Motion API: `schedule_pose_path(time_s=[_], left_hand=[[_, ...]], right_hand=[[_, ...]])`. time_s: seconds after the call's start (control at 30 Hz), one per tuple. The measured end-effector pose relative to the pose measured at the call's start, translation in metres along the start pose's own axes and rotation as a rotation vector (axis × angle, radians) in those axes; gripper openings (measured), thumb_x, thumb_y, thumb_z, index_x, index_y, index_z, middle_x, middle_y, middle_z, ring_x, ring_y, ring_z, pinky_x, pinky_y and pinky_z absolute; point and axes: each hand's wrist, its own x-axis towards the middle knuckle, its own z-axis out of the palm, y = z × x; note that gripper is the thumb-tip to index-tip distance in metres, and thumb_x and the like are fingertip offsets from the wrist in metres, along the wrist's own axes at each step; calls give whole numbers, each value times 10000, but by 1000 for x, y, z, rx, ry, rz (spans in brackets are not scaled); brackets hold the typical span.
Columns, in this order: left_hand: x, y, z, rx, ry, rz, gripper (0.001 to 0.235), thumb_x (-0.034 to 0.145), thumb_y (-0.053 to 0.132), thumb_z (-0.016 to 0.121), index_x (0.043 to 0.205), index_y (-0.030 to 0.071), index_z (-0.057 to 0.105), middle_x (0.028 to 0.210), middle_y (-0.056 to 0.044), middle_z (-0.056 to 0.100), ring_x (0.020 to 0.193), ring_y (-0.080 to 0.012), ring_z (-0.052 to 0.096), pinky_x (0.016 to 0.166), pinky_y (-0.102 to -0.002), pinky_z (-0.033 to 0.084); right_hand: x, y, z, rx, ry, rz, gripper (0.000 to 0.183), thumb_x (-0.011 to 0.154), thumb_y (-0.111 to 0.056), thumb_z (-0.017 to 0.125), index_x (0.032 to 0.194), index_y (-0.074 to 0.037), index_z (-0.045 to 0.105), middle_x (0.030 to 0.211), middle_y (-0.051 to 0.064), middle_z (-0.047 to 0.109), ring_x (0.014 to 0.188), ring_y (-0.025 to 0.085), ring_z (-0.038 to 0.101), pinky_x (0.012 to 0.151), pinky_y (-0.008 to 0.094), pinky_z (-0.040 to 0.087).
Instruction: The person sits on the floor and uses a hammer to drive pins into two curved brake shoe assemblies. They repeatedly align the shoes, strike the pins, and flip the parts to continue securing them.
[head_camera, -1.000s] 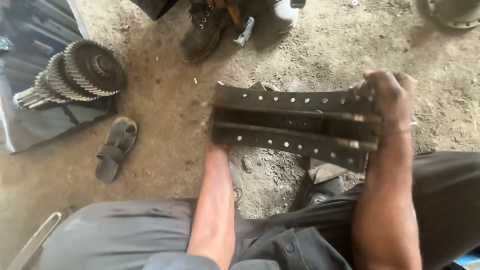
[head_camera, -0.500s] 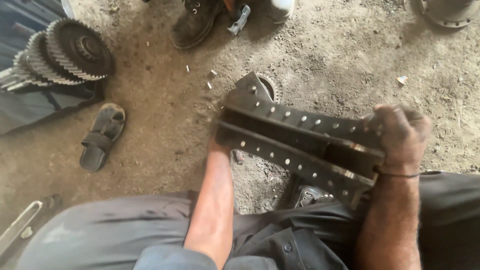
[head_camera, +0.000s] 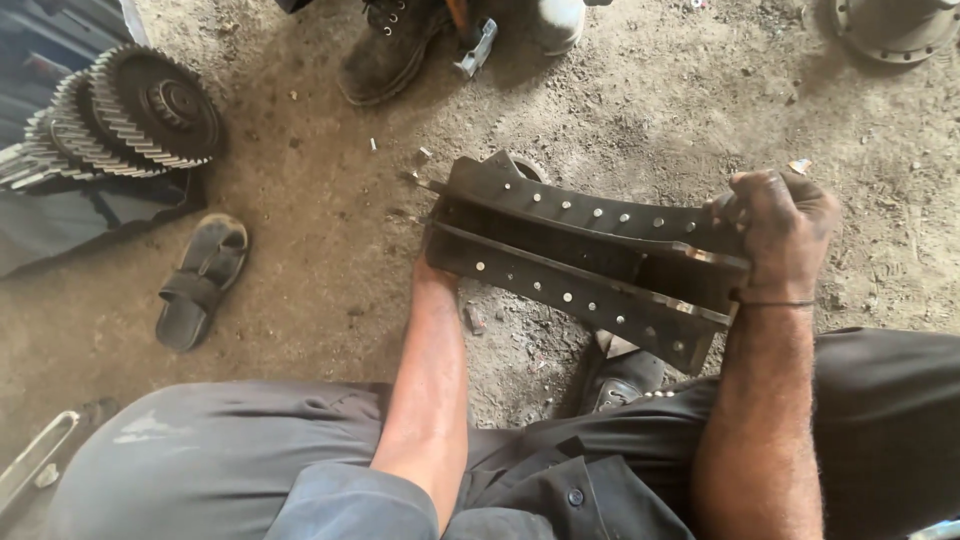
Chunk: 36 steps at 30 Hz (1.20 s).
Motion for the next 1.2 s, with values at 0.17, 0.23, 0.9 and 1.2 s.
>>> schedule_pose_path(time_s=[0.17,0.23,0.9,1.2], left_hand=[[4,-2,-5,-20,22,-31,519,1010,484,598,1326,74,635,1284,-111,684,1189,-209,651,1015,-344,573],[6,-4,-7,-30,32,-44,517,1010,483,597,1324,74,636,1280,-111,685,1185,-209,653,1011,-344,575],[3,-34,-27,-245,140,-186,496,1009,472,587,1297,71,643,1241,-110,695,1137,-207,666,968,-340,586],[9,-33,-33,-319,143,-173,487,1009,467,583,1285,70,646,1223,-110,699,1115,-207,672,949,-338,591]], right_hand=[[3,-1,4,101,-15,-25,146,1005,-36,630,899,9,721,737,96,657,662,174,688,593,339,579],[3,-1,3,150,-30,-25,153,1010,-24,622,895,17,714,730,94,641,657,176,678,601,349,583],[64,-65,56,-244,-123,32,182,981,-163,675,919,-7,745,751,78,693,596,128,654,482,283,510],[82,-70,62,-359,-106,93,185,978,-147,663,921,16,730,749,101,678,600,145,689,490,296,553]])
